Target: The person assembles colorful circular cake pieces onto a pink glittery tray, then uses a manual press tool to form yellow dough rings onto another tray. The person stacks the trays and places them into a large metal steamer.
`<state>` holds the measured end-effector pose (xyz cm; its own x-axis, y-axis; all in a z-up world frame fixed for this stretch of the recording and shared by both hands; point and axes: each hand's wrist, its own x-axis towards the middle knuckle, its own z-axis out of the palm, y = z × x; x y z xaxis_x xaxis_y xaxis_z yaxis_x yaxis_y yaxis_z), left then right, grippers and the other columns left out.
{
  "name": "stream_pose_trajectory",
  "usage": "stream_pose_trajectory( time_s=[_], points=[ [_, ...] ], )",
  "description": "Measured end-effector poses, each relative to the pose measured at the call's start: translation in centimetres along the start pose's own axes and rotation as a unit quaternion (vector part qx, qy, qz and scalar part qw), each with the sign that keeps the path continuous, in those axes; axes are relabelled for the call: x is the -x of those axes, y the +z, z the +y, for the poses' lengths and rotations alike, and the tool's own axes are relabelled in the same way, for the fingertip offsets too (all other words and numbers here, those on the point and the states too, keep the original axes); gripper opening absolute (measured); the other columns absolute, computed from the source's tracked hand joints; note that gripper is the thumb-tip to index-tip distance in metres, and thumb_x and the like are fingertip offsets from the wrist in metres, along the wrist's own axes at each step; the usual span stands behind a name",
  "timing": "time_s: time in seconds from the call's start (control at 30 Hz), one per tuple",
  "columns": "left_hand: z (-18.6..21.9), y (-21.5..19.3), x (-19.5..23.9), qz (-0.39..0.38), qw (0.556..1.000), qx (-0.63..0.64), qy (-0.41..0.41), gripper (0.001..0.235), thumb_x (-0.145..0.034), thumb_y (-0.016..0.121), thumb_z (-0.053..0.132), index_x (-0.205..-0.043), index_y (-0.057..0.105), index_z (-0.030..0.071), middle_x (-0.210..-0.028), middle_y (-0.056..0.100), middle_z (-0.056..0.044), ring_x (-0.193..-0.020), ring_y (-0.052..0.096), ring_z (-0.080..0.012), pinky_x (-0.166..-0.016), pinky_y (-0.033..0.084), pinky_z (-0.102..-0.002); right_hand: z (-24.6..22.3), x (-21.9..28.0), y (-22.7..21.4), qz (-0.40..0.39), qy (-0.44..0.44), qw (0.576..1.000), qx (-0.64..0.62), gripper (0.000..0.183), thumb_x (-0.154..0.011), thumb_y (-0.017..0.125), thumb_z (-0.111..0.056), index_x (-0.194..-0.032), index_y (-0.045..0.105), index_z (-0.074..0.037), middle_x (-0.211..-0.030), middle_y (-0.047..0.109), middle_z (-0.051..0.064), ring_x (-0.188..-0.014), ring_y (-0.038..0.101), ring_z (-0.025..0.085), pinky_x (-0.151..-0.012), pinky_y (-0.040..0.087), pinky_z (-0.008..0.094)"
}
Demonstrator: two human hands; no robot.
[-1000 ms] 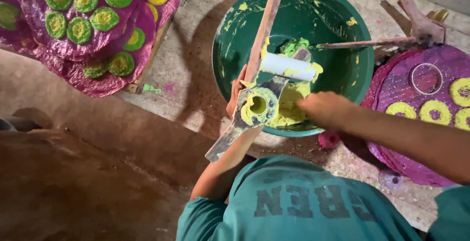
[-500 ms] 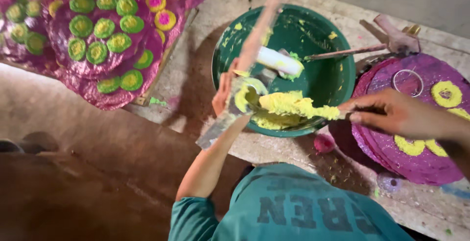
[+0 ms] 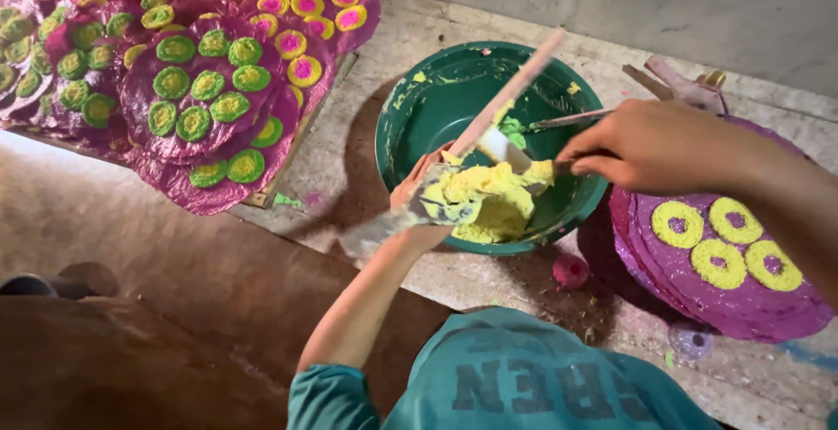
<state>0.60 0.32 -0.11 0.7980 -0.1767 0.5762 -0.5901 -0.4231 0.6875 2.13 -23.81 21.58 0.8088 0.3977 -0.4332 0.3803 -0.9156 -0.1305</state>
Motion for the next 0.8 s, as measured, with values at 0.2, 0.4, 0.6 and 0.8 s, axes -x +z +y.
stream_pose_trajectory(
  time_s=[0.2,0.4,0.6,0.8],
  points=[
    [0.1,1.0,0.8,-0.044,0.989,-0.138,-0.035,0.066,-0.076,0.078,0.028,-0.139,0.059,0.017,-0.134,0.066,-0.010,-0.113,0.067,-0.0337,-0.092,0.056,-0.040,-5.3,-2.2,7.8,0.121,-0.112,0.940,0.298,0.022,-0.091,0.058,-0.021,-0.107,0.064,-0.007,-0.081,0.069,0.009,-0.068,0.072,0.026,-0.056,0.057,0.039],
    [-1.7,0.1,2.4,-0.014,0.992,-0.089,-0.088,0.050,-0.087,0.078,0.023,-0.134,0.063,0.018,-0.129,0.067,-0.006,-0.116,0.071,-0.0268,-0.098,0.058,-0.037,-2.2,2.7,9.7,0.204,-0.119,0.929,0.286,0.020,-0.083,0.064,-0.015,-0.102,0.066,-0.008,-0.080,0.063,0.005,-0.067,0.069,0.022,-0.054,0.057,0.035],
    [-1.7,1.1,-0.9,0.153,0.966,-0.201,-0.057,0.053,-0.086,0.075,0.024,-0.134,0.060,0.007,-0.142,0.063,-0.010,-0.117,0.068,-0.0310,-0.087,0.059,-0.037,-2.0,0.7,9.7,0.332,-0.102,0.929,-0.132,0.050,-0.091,0.061,-0.002,-0.140,0.060,-0.002,-0.097,0.068,0.018,-0.080,0.070,0.034,-0.068,0.058,0.042],
    [-1.3,-0.1,-3.5,0.115,0.956,-0.265,-0.055,0.055,-0.090,0.074,0.024,-0.140,0.059,0.003,-0.156,0.052,-0.015,-0.111,0.064,-0.0336,-0.083,0.058,-0.040,0.5,-2.8,22.8,0.285,-0.087,0.870,-0.393,0.042,-0.098,0.062,-0.001,-0.140,0.060,-0.003,-0.122,0.072,0.017,-0.108,0.072,0.018,-0.086,0.058,0.031]
  ],
)
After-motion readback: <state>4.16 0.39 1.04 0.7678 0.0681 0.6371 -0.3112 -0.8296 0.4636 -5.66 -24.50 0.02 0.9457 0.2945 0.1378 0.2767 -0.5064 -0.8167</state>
